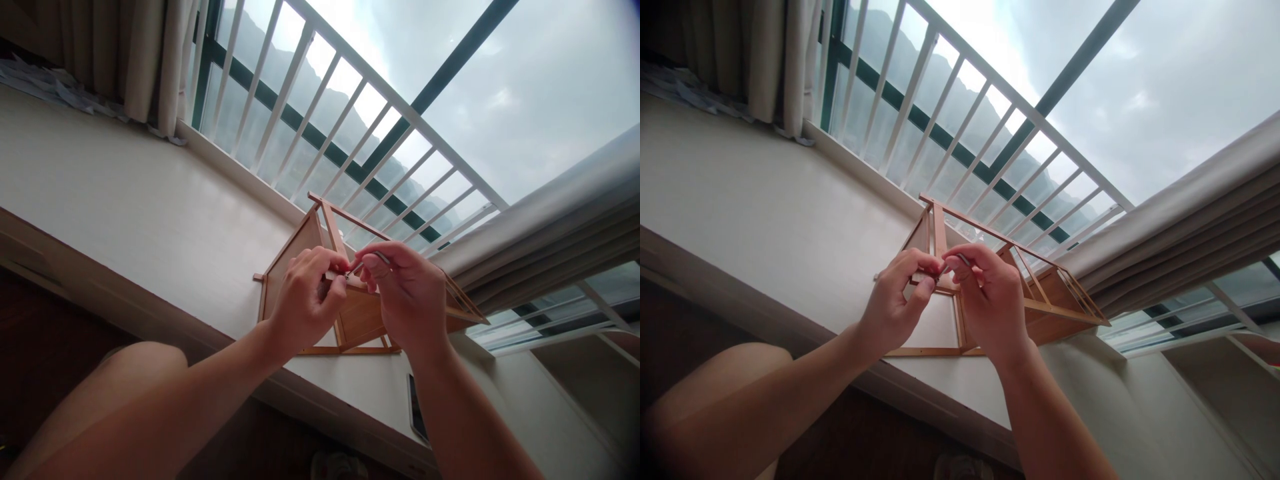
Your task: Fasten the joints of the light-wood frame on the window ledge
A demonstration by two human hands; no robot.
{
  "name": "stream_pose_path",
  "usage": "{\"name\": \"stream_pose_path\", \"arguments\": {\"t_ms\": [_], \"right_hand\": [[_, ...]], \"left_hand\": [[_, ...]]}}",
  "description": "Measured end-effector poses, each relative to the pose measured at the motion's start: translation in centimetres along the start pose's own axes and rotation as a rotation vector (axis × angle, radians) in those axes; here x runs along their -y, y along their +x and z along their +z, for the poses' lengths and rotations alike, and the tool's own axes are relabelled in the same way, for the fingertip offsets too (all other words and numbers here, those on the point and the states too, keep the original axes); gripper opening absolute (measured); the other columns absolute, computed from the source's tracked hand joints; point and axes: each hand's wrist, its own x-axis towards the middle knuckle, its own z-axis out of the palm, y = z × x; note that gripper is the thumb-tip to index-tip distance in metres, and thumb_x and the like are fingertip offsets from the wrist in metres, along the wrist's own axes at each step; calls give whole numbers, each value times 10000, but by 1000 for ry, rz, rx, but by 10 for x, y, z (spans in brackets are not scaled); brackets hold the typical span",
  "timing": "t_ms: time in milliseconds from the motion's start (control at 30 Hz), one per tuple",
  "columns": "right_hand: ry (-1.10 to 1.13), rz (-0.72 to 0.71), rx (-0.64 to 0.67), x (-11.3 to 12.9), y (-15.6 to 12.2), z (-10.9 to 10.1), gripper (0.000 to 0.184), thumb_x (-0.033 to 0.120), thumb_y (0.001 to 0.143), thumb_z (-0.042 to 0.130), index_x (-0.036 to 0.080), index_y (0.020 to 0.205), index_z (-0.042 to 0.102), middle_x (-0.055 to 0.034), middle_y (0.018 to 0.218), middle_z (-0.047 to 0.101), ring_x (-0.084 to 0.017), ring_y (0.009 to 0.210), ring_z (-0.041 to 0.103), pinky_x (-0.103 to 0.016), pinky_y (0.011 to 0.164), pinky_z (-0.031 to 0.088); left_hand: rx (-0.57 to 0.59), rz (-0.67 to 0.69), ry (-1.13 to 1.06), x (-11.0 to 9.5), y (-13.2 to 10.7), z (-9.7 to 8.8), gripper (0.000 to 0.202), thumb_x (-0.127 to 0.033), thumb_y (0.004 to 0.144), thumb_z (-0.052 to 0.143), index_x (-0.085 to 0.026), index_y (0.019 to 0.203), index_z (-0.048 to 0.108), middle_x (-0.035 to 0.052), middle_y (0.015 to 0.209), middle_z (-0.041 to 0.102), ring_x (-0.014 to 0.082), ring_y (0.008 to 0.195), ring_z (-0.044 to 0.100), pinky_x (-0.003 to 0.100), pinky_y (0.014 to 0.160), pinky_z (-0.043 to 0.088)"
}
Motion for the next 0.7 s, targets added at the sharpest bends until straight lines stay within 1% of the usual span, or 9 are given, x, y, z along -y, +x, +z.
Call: {"name": "stream_pose_path", "arguments": {"t_ms": [167,400,533,600,700], "right_hand": [[-10,-19,7,-1,-1,-1,131,304,900,614,198,858,680,2,728,649,-118,624,565,-250,605,474],[-43,-16,-4,-5,-5,-2,135,330,886,635,203,874,679,-10,769,667,-120,605,561,-258,575,461],[-9,-5,-5,-8,-4,-2,126,325,875,652,207,831,641,9,718,640,-122,607,584,-247,563,462],[-4,10,7,-8,-3,-1,157,340,871,658,205,805,611,12,695,625,-125,613,586,-245,566,464],[-38,33,4,-8,-1,2,261,384,859,667,200,725,541,29,625,543,-105,553,516,-227,516,431]], "left_hand": [[8,1,-3,-1,0,0,117,-189,859,480,-207,906,586,30,911,642,197,892,582,341,818,454],[-1,-2,12,-2,1,0,117,-184,855,477,-205,892,585,27,899,640,189,865,578,340,816,456],[3,3,4,-2,1,0,120,-178,854,476,-206,887,588,24,898,639,189,869,577,338,811,456],[3,4,4,-2,1,0,114,-175,853,478,-205,884,584,23,891,635,187,865,574,337,807,455],[0,9,1,-1,1,0,102,-189,860,475,-203,875,575,24,886,629,183,855,570,333,798,457]]}}
